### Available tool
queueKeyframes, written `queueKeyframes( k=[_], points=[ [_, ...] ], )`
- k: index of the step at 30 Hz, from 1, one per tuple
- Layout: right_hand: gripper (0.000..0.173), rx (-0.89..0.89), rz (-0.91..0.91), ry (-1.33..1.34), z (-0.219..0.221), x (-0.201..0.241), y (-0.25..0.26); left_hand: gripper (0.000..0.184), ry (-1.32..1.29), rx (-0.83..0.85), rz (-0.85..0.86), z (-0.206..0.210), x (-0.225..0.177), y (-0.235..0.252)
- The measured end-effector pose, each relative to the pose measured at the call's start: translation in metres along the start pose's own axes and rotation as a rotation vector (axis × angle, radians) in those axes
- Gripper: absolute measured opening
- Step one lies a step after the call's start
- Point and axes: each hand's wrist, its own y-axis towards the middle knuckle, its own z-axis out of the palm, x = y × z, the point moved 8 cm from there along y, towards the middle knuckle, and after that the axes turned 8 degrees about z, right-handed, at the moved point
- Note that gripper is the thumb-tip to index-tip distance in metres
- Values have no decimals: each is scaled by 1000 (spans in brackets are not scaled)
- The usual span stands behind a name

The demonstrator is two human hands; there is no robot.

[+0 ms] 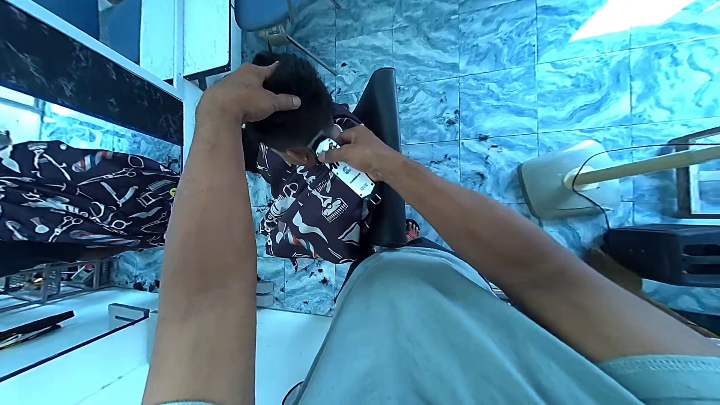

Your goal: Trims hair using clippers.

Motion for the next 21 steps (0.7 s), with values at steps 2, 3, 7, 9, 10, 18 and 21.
queueKeyframes(
  k=[2,3,7,9,10,18,21],
  points=[
    [35,19,-28,59,2,3,-1,78,-13,-13,11,2,0,-1],
    [35,15,-20,6,5,1,-1,81,-28,-26,26,3,3,-3],
    [44,-112,42,-276,-5,-34,7,100,-143,-133,113,3,19,-20],
    [52,-220,29,-369,-14,-47,12,99,-155,-134,189,11,29,-31],
    [57,-263,34,-398,-18,-50,14,100,-147,-139,213,15,31,-35],
    [60,-307,-73,-414,-16,-31,17,88,-185,-192,168,18,36,-33],
    [59,-319,-64,-412,-14,-25,17,89,-165,-197,171,14,38,-28]
  ],
)
